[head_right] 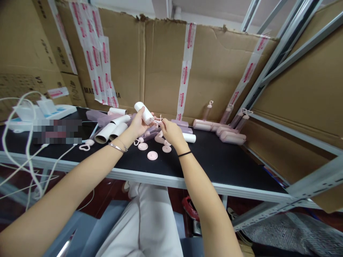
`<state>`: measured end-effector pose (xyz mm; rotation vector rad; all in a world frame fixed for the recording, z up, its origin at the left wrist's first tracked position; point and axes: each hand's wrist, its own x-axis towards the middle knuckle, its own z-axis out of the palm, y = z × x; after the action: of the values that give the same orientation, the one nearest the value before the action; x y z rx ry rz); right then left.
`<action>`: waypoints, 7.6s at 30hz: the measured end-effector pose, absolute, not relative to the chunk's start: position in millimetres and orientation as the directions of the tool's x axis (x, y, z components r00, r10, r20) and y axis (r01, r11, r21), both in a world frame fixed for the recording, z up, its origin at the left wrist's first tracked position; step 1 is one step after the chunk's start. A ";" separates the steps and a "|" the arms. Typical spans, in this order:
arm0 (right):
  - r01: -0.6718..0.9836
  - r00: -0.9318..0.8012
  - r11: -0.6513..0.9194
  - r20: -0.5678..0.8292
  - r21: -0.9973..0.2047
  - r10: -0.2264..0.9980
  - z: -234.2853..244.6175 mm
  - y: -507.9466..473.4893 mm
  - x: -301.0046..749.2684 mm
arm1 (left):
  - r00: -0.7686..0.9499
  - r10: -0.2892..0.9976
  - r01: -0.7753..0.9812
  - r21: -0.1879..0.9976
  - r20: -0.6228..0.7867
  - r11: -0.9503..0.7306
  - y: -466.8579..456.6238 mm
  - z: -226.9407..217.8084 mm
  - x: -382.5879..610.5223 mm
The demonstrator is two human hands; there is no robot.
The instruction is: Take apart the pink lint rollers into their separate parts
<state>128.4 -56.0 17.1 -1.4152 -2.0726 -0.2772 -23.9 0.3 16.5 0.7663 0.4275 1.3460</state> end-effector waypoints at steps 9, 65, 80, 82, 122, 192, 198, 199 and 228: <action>0.954 -0.240 0.300 0.582 -0.006 0.777 19.5 -62.5 126.5 | 0.068 0.982 -0.670 0.737 0.179 -0.088 -3.9 17.3 -22.0; 0.964 -0.227 0.263 0.640 0.040 0.734 22.8 -57.3 147.5 | 0.335 0.734 0.610 0.458 0.591 -0.647 -4.7 0.7 -24.8; 0.985 -0.112 0.172 0.673 -0.022 0.731 19.5 -52.0 150.6 | 0.382 0.725 0.618 0.425 0.573 -0.662 -25.2 3.1 -6.6; 0.970 -0.171 0.241 0.670 -0.012 0.722 22.0 -54.1 152.6 | 0.373 0.733 0.651 0.403 0.569 -0.643 -20.3 1.1 -12.2; 0.998 0.067 -0.058 0.570 -0.033 0.819 20.5 -51.2 159.2 | 0.700 0.556 0.579 0.099 0.448 -0.809 -32.7 -6.4 2.0; 0.980 0.059 0.053 0.532 -0.192 0.845 17.8 -48.1 154.4 | -0.133 0.941 0.015 0.950 0.311 -0.312 39.4 13.0 -67.0; 0.936 -0.085 0.260 0.563 -0.239 0.822 12.1 -43.0 147.0 | -0.079 0.916 -0.391 0.833 0.394 -0.392 16.9 34.3 -65.2; 0.928 -0.097 0.282 0.575 -0.242 0.813 11.8 -43.1 145.7 | 0.017 0.920 -0.408 0.843 0.392 -0.352 10.4 37.7 -64.6; 0.977 -0.210 0.198 0.421 0.074 0.882 30.2 -69.0 136.8 | 0.454 0.874 -0.053 0.985 0.171 -0.165 -16.8 21.1 -32.5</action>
<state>136.8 -69.0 30.2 -1.7624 -2.1909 -0.4747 -32.5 -16.8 21.1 1.5122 0.7532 0.9732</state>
